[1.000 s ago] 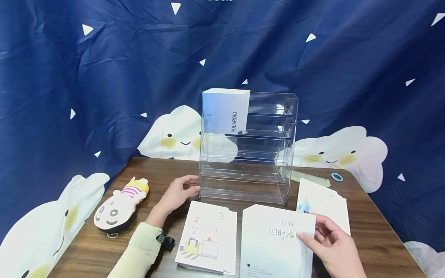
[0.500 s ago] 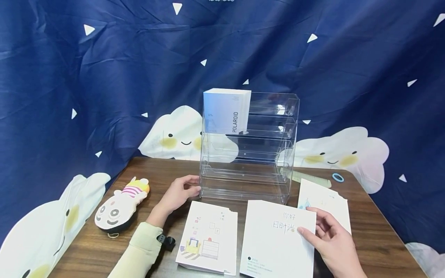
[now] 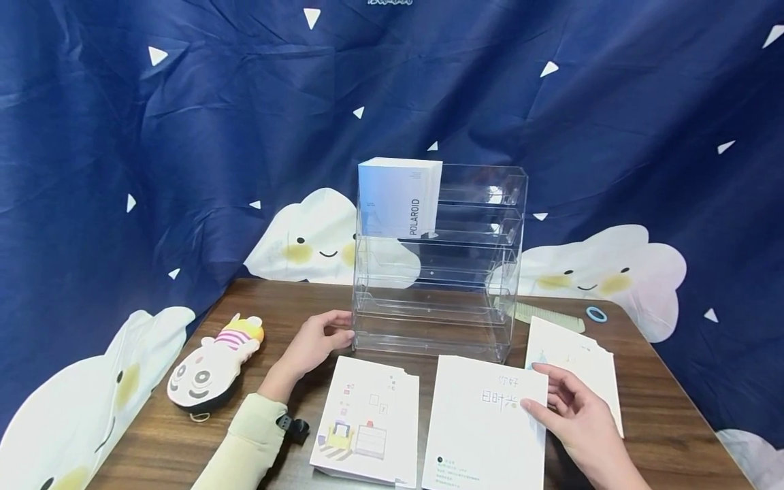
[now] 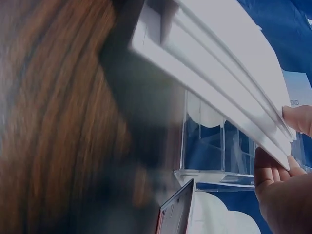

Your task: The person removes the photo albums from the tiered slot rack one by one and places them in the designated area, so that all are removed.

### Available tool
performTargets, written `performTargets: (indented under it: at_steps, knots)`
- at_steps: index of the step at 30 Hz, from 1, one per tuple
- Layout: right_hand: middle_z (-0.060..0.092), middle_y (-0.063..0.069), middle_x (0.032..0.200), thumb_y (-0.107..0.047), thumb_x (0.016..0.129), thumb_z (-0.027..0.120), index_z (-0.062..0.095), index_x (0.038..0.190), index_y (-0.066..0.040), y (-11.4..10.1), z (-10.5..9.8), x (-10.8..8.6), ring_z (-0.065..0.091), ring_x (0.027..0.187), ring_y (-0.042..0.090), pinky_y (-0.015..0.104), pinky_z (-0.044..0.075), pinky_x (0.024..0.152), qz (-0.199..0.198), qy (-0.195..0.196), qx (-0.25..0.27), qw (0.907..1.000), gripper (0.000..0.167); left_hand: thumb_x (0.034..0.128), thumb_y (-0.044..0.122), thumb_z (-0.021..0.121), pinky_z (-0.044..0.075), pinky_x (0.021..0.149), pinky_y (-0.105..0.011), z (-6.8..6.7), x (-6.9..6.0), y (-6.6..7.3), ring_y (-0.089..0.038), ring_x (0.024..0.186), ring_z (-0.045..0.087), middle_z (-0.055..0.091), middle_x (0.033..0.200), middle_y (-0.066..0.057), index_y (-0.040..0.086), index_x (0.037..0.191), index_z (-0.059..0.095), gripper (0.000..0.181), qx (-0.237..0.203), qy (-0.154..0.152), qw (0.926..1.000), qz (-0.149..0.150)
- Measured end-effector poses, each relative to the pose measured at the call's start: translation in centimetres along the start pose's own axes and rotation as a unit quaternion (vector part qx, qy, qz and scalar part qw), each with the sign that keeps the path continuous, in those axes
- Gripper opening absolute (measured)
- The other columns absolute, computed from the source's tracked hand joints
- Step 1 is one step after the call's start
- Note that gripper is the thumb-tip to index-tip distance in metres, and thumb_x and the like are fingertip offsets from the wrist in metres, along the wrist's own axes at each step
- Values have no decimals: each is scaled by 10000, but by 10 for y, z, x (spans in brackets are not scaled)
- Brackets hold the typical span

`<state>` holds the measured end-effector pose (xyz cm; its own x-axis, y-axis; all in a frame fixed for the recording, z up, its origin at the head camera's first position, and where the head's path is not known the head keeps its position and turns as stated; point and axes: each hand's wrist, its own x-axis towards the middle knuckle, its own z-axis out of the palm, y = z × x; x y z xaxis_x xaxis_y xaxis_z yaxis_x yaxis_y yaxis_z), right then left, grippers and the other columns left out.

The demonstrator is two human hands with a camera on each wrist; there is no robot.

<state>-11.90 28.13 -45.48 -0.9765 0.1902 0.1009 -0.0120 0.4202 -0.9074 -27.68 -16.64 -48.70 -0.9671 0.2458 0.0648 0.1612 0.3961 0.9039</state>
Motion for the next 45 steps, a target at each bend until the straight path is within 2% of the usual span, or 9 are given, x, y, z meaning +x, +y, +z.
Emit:
performTargets:
  at_steps: [2, 6, 15, 21, 32, 38, 45]
  knots:
    - [704, -90, 1012, -65, 915, 927, 649, 1498, -17, 1, -1, 3, 602, 882, -25, 133, 553, 714, 41, -66, -397, 9992, 648, 1067, 89, 762, 697, 980, -334, 0, 0, -1, -256, 1164, 781, 769, 1369, -194, 24, 1505, 662, 455, -12, -4, 10000, 7]
    - [625, -32, 999, -116, 930, 927, 672, 1482, -27, 2, 0, 9, 527, 853, -16, 140, 500, 687, -36, -187, -730, 9971, 614, 1073, 90, 754, 698, 974, -335, 0, 0, 1, -267, 1165, 780, 766, 1368, -209, 9, 1500, 661, 445, -53, -28, 10000, 64]
    - [586, -9, 979, -172, 953, 914, 704, 1439, -44, 6, 6, 14, 499, 822, -6, 168, 469, 672, -61, -471, -872, 9951, 544, 1073, 99, 757, 697, 971, -327, 0, -2, 1, -281, 1172, 771, 766, 1363, -203, 21, 1498, 668, 441, -47, -1, 10000, 38]
    - [632, 17, 1000, -134, 950, 910, 718, 1405, -8, 7, 12, 18, 519, 828, -18, 140, 497, 676, -201, -529, -861, 9947, 510, 1074, 111, 758, 697, 975, -339, 0, -3, -1, -284, 1176, 770, 766, 1363, -202, 24, 1497, 668, 441, -25, 5, 10000, 62]
    - [559, 30, 1013, -215, 979, 892, 697, 1445, -33, 12, 15, 28, 500, 846, 50, 200, 451, 677, 300, -1036, -932, 9898, 537, 1074, 101, 753, 701, 971, -341, 1, 0, -1, -262, 1153, 793, 767, 1365, -208, 7, 1505, 654, 452, -16, -73, 10000, 62]
    - [532, 27, 1037, -263, 998, 876, 682, 1459, -16, 16, 17, 35, 485, 879, 82, 225, 424, 693, 380, -1248, -1046, 9859, 557, 1071, 88, 755, 699, 971, -328, 0, 0, 0, -266, 1159, 789, 765, 1369, -210, 10, 1505, 656, 451, -41, -34, 10000, 35]
    - [521, 40, 1014, -236, 984, 885, 696, 1431, -3, 17, 24, 38, 487, 876, 106, 222, 424, 697, 423, -1335, -962, 9855, 539, 1079, 91, 745, 698, 969, -328, 1, -1, 0, -288, 1166, 786, 754, 1383, -239, -11, 1500, 652, 442, -89, -70, 9999, 116]
